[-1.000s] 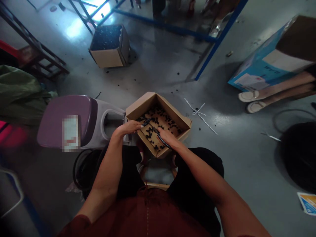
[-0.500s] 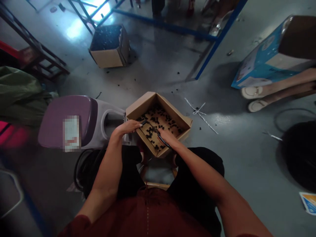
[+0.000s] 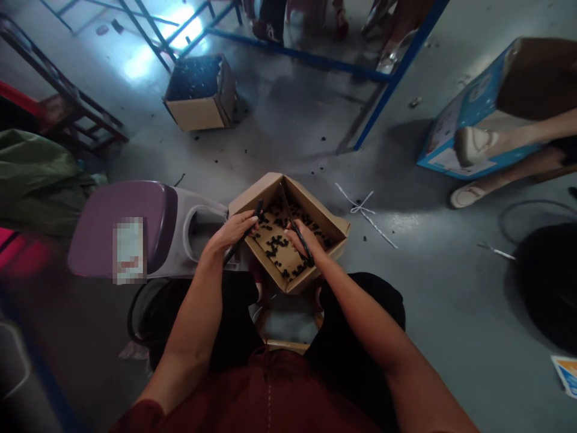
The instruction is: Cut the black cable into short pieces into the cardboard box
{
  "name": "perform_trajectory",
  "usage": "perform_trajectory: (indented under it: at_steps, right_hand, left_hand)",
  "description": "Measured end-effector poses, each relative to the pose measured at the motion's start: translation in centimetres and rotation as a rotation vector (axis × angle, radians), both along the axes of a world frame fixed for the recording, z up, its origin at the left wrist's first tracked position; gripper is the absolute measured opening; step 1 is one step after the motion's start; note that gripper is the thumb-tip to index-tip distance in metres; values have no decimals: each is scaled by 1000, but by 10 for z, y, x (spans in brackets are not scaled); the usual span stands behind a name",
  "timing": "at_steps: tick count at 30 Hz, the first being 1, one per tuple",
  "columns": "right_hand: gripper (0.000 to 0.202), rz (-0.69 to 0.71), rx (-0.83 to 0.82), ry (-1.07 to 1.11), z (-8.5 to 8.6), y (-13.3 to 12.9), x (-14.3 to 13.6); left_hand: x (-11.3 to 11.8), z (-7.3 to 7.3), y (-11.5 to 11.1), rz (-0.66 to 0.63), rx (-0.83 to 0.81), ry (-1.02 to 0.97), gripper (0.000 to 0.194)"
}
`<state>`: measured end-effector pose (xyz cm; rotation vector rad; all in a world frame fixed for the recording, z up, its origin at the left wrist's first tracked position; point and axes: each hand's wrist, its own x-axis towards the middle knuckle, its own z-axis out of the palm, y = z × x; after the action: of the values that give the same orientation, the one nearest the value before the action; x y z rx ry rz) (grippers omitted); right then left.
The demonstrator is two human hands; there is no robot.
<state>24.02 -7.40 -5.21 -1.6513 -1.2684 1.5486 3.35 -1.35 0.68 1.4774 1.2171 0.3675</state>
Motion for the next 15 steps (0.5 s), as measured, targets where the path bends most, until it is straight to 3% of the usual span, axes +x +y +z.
perform_trajectory:
  at_steps: [8,15]
  right_hand:
    - [28,-78,25,124,17,5,-8]
    - [38,-168,191,148,27,5,-7]
  left_hand:
    - [6,4,-4,-148,-67,-112,33]
    - [6,-1,-4,-219,25,-21,37]
